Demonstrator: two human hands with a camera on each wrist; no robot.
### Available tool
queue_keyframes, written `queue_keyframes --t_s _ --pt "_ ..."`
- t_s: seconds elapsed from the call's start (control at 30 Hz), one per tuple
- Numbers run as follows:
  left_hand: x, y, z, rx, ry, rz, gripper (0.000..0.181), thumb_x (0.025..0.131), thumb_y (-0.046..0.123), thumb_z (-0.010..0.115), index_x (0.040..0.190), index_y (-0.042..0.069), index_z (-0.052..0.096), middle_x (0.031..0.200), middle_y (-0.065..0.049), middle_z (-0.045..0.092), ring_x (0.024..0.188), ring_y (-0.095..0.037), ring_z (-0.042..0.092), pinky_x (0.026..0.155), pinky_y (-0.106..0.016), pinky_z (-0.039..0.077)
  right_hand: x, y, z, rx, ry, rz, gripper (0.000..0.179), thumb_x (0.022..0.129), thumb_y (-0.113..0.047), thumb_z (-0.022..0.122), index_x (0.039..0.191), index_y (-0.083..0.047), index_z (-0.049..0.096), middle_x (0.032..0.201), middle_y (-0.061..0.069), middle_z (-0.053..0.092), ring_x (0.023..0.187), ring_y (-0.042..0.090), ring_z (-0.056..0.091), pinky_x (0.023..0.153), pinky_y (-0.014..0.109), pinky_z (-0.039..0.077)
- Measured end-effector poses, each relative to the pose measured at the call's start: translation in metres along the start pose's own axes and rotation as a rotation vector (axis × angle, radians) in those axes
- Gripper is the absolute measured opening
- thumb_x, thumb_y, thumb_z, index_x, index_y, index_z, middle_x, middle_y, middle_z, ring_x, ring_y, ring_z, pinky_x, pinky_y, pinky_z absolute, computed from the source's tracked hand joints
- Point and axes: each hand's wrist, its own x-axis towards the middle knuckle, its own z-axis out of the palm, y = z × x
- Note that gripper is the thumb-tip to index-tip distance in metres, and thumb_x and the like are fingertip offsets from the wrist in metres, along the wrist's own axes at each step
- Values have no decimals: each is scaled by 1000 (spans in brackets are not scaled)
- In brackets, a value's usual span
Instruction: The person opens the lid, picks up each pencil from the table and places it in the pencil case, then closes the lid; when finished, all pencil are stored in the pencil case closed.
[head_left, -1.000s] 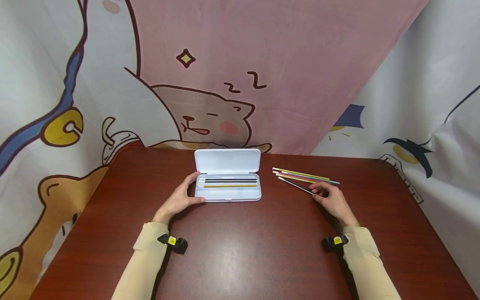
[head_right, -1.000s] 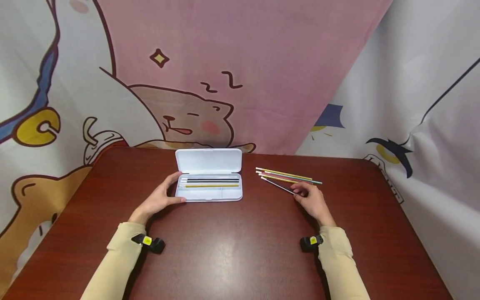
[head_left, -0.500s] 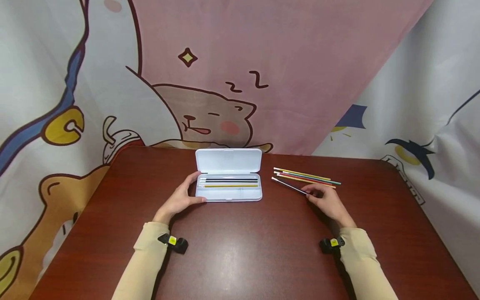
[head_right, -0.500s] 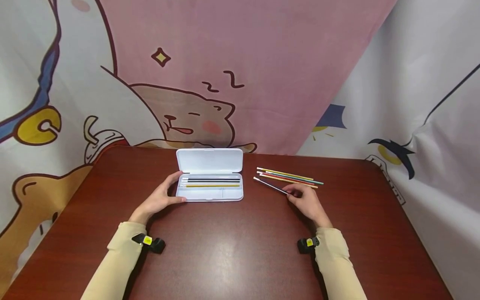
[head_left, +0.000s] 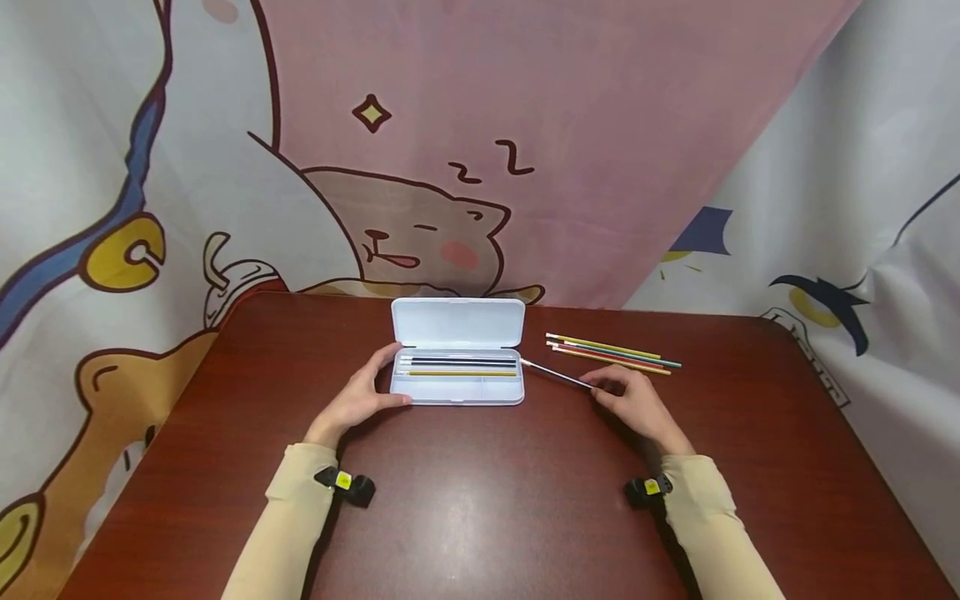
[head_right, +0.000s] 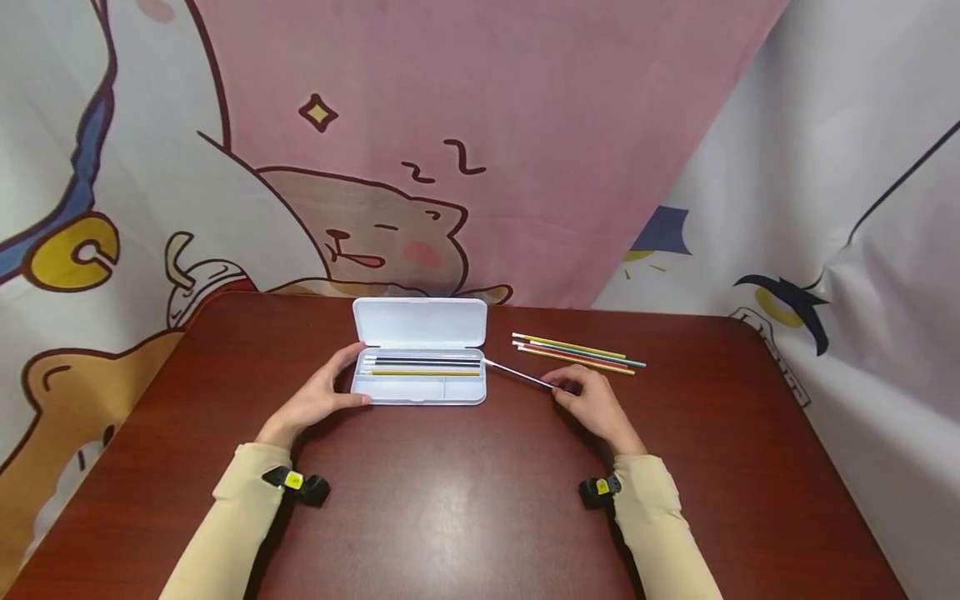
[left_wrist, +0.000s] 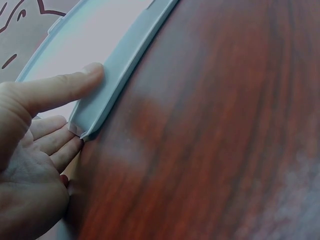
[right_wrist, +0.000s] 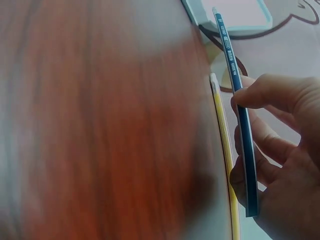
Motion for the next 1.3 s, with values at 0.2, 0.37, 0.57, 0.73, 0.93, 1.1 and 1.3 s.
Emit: queue_keyframes --t_s 0.2,0.37,0.57,0.73,0.93,1.1,1.3 --pt "3 -9 -2 5 3 -9 94 75 10 83 150 10 28 152 -17 30 139 -31 23 111 -55 12 9 -12 10 13 -25 -18 23 86 3 66 105 -8 73 100 3 67 83 18 57 71 33 46" --pt "3 -10 1 14 0 -2 93 75 12 83 150 10 29 152 -16 30 139 -31 24 111 -54 12 15 -18 19 -6 -24 -52 22 85 4 67 103 -7 74 99 4 67 88 20 59 76 38 47" --pt "-6 12 0 11 -5 -6 90 76 4 79 150 3 27 152 -22 28 139 -36 22 111 -57 11 29 -34 33 -3 -46 -95 22 84 5 65 103 -4 73 101 6 68 95 23 59 80 43 46" --pt "-7 11 0 13 -10 -11 90 77 2 78 150 1 25 152 -24 26 139 -38 20 111 -58 9 43 -49 49 -3 -50 -144 19 84 4 65 100 -1 73 97 7 70 93 23 62 82 43 49" --pt "-1 -11 -3 30 -12 -2 94 76 10 81 152 8 24 153 -20 26 139 -34 21 110 -59 10 58 -73 66 7 -97 -146 17 86 2 65 101 -3 73 100 7 69 94 22 62 83 42 50" --pt "0 -10 -5 23 -4 19 93 74 10 82 150 9 28 152 -19 29 139 -33 23 111 -56 10 70 -86 84 -1 -116 -157 15 88 -2 66 100 -5 75 99 6 70 90 18 61 79 37 49" --pt "0 -11 -1 11 -17 22 93 75 12 83 150 9 28 152 -18 30 138 -33 24 111 -57 10 81 -94 101 -38 -116 -146 15 88 -3 67 99 -7 75 100 4 71 96 18 64 86 37 49"
